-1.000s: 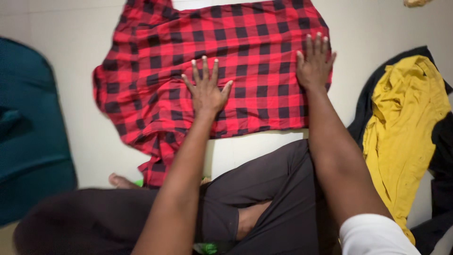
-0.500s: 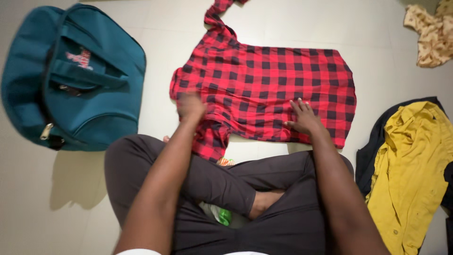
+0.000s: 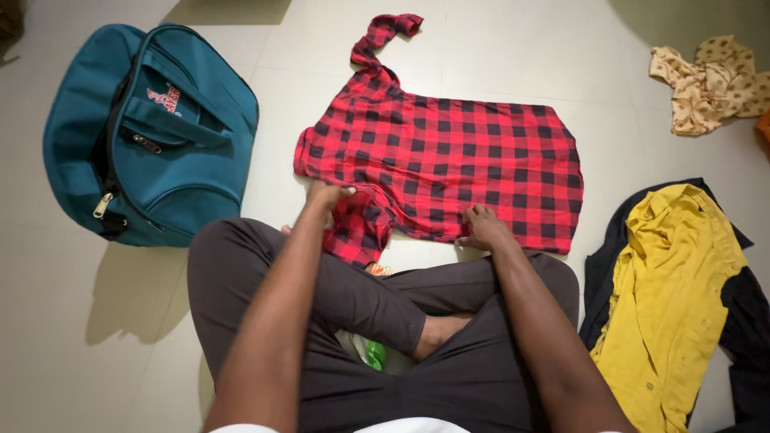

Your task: The person folds a red and black checkered shirt by hand on the floor and places it into a green bag.

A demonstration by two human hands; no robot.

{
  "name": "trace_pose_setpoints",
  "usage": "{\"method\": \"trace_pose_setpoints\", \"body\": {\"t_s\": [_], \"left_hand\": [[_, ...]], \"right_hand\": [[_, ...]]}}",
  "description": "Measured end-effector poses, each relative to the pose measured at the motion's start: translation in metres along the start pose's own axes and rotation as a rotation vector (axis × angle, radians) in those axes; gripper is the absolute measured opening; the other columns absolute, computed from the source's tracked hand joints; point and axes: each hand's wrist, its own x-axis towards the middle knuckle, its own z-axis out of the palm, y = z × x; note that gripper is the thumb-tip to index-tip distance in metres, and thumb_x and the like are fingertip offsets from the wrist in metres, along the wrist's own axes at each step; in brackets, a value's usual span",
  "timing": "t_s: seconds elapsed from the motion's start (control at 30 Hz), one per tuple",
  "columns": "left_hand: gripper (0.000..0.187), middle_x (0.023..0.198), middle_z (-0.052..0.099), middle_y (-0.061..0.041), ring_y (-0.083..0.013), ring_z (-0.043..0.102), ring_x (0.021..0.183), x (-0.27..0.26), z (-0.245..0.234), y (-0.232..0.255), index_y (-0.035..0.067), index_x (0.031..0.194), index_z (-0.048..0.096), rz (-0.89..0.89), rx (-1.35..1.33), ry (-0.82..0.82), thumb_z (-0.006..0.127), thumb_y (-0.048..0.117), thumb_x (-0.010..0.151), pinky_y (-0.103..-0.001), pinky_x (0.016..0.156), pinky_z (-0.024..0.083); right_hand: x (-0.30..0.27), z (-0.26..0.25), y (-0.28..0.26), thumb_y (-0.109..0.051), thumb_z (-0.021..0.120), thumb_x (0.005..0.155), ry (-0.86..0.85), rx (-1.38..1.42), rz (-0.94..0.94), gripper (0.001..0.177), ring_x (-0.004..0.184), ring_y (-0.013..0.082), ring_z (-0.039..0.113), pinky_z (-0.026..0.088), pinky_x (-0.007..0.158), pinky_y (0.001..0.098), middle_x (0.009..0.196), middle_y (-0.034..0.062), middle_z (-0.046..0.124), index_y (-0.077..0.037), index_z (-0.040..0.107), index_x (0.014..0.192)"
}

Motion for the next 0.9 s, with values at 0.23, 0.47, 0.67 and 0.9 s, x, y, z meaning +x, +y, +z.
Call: {"method": "trace_pose_setpoints", "body": {"t_s": [0.23, 0.47, 0.67, 0.9], "left_hand": [[0.080, 0.123, 0.062, -0.021, -0.0322, 0.066, 0.108, -0.039, -0.053, 0.076, 0.015, 0.148, 0.038, -0.077, 0.499, -0.046, 0.079, 0.000, 0.081, -0.050, 0.085, 0.060], [0.036, 0.106, 0.073, -0.018, -0.0293, 0.071, 0.092, -0.003, -0.066, 0.061, 0.013, 0.121, 0.075, -0.124, 0.774, -0.472, 0.054, 0.013, 0.093, -0.045, 0.082, 0.063], [0.021, 0.106, 0.074, -0.022, -0.0393, 0.071, 0.101, 0.007, -0.047, 0.040, 0.004, 0.096, 0.079, 0.404, 1.482, -0.189, 0.063, 0.003, 0.083, -0.049, 0.086, 0.058], [0.016, 0.098, 0.074, -0.020, -0.0365, 0.069, 0.091, 0.030, -0.058, 0.045, 0.006, 0.092, 0.071, 0.397, 1.250, -0.412, 0.061, 0.001, 0.081, -0.047, 0.079, 0.054]], "right_hand": [[-0.003, -0.019, -0.057, -0.059, 0.078, 0.080, 0.070, -0.053, -0.109, 0.069, 0.136, 0.0311, 0.046, 0.044, 0.103, 0.0547, 0.144, 0.0089, 0.048, -0.015, 0.057, 0.128], [-0.001, -0.002, -0.121, -0.045, 0.076, 0.081, 0.312, -0.026, -0.484, 0.062, 0.116, 0.0324, 0.056, 0.050, 0.089, 0.0488, 0.120, 0.0127, 0.056, -0.006, 0.055, 0.124], [0.019, 0.025, -0.111, -0.015, 0.063, 0.087, 0.407, -0.183, -0.529, 0.033, 0.111, 0.0263, 0.058, 0.053, 0.080, 0.0425, 0.115, 0.0081, 0.057, -0.008, 0.058, 0.119], [0.033, 0.032, -0.054, -0.012, 0.067, 0.078, 0.514, -0.158, -0.240, 0.028, 0.114, 0.0299, 0.061, 0.055, 0.083, 0.0463, 0.124, 0.0104, 0.063, -0.019, 0.073, 0.104]]}}
